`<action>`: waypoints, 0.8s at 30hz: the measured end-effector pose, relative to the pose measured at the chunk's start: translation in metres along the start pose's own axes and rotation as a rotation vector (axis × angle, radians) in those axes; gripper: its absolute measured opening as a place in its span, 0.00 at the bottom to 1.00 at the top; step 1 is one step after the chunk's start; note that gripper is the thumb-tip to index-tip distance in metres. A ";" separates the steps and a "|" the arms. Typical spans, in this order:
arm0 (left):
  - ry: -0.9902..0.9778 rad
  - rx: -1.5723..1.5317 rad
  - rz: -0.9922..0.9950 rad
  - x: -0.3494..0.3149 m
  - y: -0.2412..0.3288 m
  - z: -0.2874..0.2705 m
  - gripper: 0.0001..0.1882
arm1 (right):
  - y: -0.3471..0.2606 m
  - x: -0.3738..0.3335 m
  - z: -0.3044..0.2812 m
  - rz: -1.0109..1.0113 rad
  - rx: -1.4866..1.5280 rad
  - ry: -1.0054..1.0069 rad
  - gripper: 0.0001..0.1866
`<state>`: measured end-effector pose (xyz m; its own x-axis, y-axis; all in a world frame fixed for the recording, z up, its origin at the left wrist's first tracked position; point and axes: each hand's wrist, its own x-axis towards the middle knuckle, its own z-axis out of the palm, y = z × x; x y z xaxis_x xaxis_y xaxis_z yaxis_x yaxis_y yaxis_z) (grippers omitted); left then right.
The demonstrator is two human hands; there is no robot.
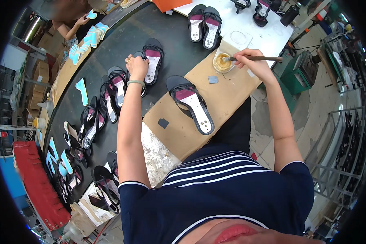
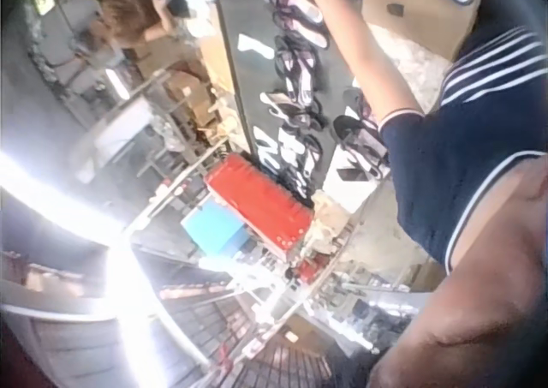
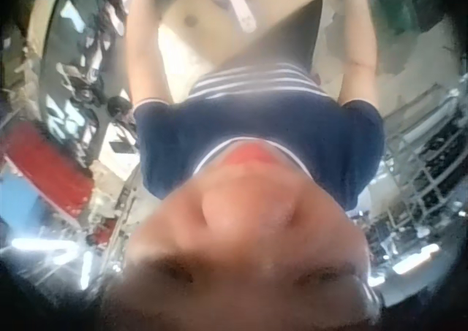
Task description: Applying adhesive to shoe insoles using a brush in a manufacturing setting.
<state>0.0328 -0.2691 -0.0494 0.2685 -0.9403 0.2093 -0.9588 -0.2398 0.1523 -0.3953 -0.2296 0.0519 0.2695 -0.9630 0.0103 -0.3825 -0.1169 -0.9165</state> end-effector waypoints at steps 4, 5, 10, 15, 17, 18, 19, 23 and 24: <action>0.246 -0.019 0.165 0.009 0.009 0.023 0.10 | 0.005 0.008 0.006 0.013 -0.125 -0.001 0.12; 0.288 -0.228 0.248 0.010 0.014 0.022 0.08 | 0.010 0.012 0.006 0.001 -0.176 0.013 0.11; 0.535 -1.105 0.259 0.016 0.032 0.003 0.06 | 0.025 0.034 -0.003 0.187 0.028 -0.028 0.10; 0.097 -2.053 0.028 0.019 0.003 -0.051 0.22 | 0.008 0.029 -0.025 0.118 0.411 0.056 0.11; -0.059 -2.107 -0.012 -0.011 0.029 -0.117 0.32 | 0.015 0.019 -0.034 0.035 0.430 0.120 0.11; -0.014 -2.125 0.029 -0.014 0.013 -0.121 0.31 | 0.017 0.018 -0.028 0.031 0.433 0.110 0.11; -0.014 -2.149 0.052 -0.016 -0.003 -0.122 0.31 | 0.022 0.017 -0.020 0.090 0.367 0.051 0.12; 0.162 -2.130 -0.030 -0.038 -0.022 -0.110 0.33 | 0.034 0.015 -0.011 0.143 0.655 -0.104 0.12; 0.189 -2.120 -0.050 -0.046 -0.023 -0.109 0.35 | 0.036 0.014 -0.012 0.079 0.892 -0.124 0.12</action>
<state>0.0523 -0.1940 0.0428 0.4173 -0.8814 0.2213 0.5440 0.4374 0.7161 -0.4156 -0.2505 0.0238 0.3845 -0.9211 -0.0613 0.4093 0.2296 -0.8830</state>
